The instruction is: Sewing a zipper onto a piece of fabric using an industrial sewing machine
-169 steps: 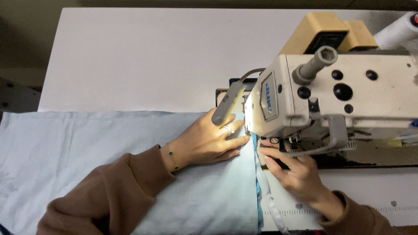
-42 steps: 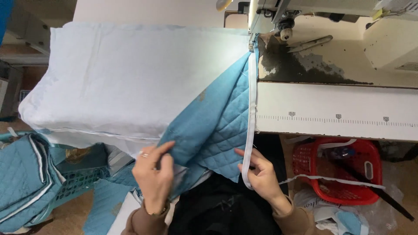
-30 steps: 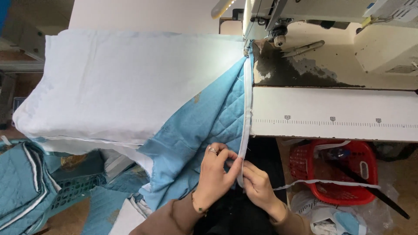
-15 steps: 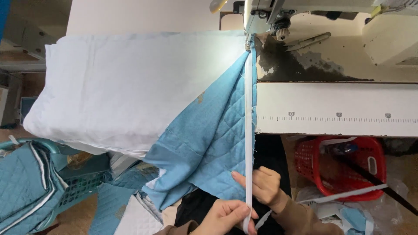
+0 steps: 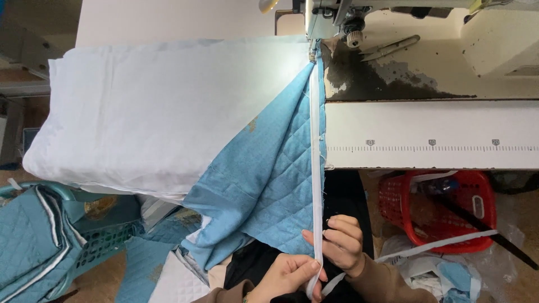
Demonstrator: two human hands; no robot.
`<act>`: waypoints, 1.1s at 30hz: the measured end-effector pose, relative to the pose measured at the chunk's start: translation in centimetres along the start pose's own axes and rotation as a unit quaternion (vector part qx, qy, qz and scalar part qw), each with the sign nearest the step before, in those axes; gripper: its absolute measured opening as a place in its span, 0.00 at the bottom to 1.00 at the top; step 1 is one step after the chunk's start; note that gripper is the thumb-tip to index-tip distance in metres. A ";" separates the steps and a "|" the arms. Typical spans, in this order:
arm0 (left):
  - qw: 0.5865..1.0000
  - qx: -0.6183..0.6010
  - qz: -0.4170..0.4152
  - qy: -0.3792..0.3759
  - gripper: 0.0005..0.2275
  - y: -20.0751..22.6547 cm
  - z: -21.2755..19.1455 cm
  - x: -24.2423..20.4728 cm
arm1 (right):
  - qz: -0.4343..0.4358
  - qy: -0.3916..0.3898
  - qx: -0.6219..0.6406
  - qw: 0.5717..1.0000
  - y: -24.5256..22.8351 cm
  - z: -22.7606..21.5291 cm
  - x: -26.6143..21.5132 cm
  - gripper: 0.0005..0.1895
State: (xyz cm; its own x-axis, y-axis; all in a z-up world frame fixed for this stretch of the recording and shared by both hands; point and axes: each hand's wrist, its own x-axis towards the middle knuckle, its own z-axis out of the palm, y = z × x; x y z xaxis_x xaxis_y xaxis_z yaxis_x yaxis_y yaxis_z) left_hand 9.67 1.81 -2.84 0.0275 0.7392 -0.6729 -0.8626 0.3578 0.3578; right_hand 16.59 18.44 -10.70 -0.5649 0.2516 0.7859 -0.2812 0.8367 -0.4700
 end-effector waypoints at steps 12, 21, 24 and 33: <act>0.787 0.501 0.299 0.198 0.12 9.2 -0.3 -5.0 | -0.037 -0.081 0.049 0.995 -0.8 -1.5 5.6 0.02; 0.756 0.392 0.061 0.520 0.17 14.7 -5.8 -7.1 | 0.012 -0.005 0.140 0.990 -0.6 -0.3 5.1 0.08; 0.653 0.500 0.381 0.423 0.08 11.4 -4.3 -6.5 | 0.031 0.007 0.138 0.990 -1.1 -0.4 5.5 0.03; 0.338 0.765 0.527 0.150 0.11 7.7 1.1 -1.3 | -0.047 -0.056 0.045 0.996 -0.6 -1.1 2.8 0.09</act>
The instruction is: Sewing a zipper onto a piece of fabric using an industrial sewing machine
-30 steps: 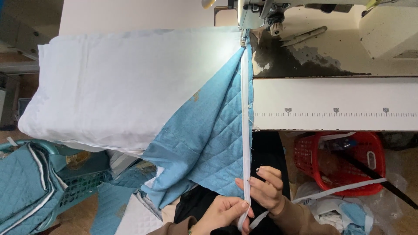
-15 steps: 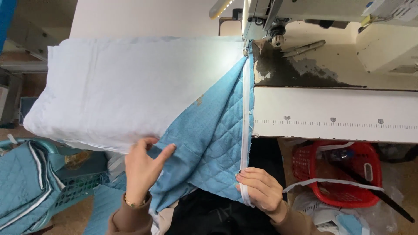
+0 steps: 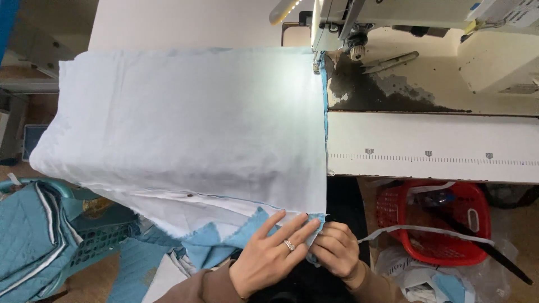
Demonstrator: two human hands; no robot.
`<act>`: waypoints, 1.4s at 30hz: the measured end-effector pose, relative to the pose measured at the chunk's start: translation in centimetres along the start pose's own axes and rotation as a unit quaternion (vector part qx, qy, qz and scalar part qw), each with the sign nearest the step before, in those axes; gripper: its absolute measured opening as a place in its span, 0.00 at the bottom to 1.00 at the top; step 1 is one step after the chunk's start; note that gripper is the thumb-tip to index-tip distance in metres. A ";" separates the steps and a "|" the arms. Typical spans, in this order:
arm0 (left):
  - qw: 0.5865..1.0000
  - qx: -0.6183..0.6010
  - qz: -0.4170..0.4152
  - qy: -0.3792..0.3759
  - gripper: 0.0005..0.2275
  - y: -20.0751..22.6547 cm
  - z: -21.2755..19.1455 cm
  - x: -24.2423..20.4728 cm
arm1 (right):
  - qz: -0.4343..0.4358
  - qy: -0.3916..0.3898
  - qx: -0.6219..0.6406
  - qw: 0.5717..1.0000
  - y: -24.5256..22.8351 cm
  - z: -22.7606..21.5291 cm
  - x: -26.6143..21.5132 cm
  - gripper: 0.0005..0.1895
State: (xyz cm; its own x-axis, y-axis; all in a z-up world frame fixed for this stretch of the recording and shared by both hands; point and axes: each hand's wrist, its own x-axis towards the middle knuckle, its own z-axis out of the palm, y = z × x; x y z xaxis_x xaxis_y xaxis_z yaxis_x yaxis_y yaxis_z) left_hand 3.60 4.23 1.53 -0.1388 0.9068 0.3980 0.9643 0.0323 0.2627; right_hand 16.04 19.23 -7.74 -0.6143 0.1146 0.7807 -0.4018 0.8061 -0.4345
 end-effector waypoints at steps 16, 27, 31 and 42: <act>0.981 -0.180 0.036 -0.059 0.09 -1.9 1.5 -0.9 | -0.002 0.042 -0.035 0.999 1.6 0.6 -4.3 0.10; 0.958 0.013 -0.280 0.067 0.06 -21.5 -10.4 -4.2 | -0.047 -0.043 -0.062 0.996 0.8 -1.2 1.3 0.12; 0.791 0.164 -0.586 -0.061 0.33 -31.3 -14.0 -6.2 | -0.047 -0.051 -0.037 0.997 0.7 -1.3 2.4 0.09; 0.683 0.112 -0.717 -0.087 0.36 -34.9 -16.6 -4.2 | 0.187 -0.146 0.142 0.961 -1.3 -4.0 0.2 0.18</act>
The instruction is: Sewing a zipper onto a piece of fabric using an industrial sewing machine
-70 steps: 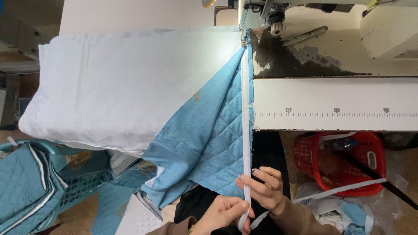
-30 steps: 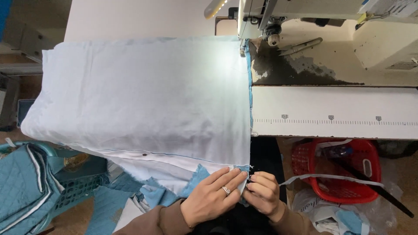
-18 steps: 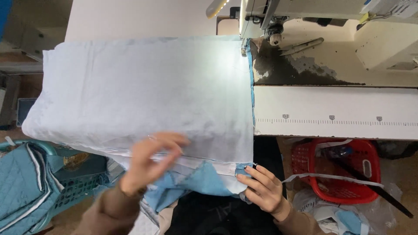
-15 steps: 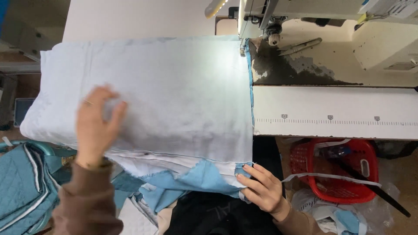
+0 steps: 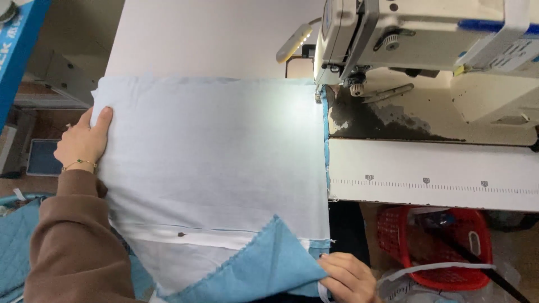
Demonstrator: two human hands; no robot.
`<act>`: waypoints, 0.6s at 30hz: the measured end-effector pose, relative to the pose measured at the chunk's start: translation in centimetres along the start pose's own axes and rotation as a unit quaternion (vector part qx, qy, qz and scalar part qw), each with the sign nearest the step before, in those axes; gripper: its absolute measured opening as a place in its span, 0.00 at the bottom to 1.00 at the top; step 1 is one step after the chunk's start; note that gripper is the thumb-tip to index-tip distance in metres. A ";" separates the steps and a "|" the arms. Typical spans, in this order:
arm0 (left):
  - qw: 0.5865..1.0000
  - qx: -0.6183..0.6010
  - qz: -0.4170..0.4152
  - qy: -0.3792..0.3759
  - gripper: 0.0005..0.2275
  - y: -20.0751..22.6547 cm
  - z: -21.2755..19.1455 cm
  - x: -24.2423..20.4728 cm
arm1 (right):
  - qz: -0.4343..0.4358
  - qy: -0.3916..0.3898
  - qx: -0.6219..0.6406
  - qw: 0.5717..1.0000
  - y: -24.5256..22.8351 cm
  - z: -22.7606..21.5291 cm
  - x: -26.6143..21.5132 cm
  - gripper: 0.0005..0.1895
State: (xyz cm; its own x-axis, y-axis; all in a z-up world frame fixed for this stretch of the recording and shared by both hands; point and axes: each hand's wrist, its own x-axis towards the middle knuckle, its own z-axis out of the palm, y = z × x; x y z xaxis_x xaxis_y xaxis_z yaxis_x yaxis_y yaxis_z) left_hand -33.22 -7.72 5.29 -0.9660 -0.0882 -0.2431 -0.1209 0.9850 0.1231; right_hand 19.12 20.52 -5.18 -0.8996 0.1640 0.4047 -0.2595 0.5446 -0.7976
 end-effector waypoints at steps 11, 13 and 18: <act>0.792 -0.137 0.567 0.179 0.09 24.7 11.9 -5.5 | -0.061 0.035 -0.143 0.987 -0.5 0.6 2.7 0.24; 0.789 -0.153 0.585 0.109 0.10 28.8 15.9 -7.6 | 0.183 -0.032 0.114 0.976 16.8 10.2 -10.3 0.25; 0.790 -0.180 0.586 0.007 0.09 31.9 17.1 -8.8 | 0.156 0.004 -0.206 0.966 -0.2 1.5 1.7 0.13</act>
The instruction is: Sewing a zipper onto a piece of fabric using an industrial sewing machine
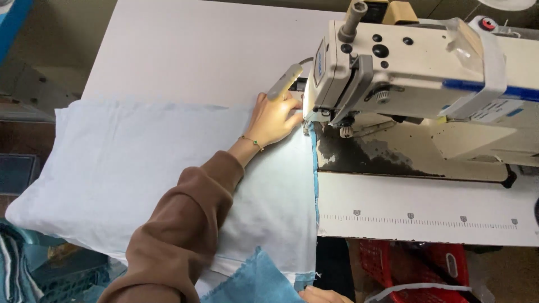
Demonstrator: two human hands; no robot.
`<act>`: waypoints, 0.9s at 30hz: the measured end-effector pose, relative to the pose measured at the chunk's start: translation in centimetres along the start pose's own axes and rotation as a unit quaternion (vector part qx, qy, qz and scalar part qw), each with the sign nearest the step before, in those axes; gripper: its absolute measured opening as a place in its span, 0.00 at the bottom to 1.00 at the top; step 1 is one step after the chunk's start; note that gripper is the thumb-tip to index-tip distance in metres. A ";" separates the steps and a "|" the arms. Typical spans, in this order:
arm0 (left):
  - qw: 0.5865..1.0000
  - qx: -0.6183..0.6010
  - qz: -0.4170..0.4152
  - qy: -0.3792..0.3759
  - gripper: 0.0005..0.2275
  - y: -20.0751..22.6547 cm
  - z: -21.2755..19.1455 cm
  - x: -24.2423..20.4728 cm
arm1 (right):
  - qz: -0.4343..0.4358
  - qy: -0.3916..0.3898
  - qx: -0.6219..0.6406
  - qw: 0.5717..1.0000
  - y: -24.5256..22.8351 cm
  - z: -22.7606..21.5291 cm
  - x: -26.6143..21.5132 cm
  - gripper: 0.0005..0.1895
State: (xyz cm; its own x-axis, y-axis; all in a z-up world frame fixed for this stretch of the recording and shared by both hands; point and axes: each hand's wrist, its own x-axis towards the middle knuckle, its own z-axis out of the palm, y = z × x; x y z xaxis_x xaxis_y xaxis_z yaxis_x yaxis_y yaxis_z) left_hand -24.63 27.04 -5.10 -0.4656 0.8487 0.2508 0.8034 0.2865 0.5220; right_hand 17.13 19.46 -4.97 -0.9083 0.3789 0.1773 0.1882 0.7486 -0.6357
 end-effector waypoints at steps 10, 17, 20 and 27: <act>0.996 0.000 -0.010 -0.093 0.11 -3.4 2.7 2.5 | -0.106 -0.068 0.027 0.992 3.5 -0.9 3.2 0.12; 0.996 -0.027 0.038 -0.079 0.05 -3.8 1.0 6.6 | -0.080 -0.032 0.023 0.996 5.3 0.7 5.3 0.10; 0.993 -0.091 0.079 -0.007 0.18 -2.2 -1.4 8.1 | -0.065 -0.014 0.021 0.998 5.9 1.6 6.2 0.10; 0.972 0.065 0.228 -0.005 0.13 -10.0 3.1 14.1 | -0.043 0.034 0.012 0.998 6.3 2.4 10.5 0.10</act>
State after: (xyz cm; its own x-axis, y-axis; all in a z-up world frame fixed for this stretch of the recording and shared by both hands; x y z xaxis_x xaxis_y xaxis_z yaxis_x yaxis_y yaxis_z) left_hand -38.07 37.56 -9.31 -0.0475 0.9048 0.4232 0.9655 -0.0671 0.2518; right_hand 7.87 26.83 -8.95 -0.8928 0.3508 0.2825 0.1006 0.7666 -0.6342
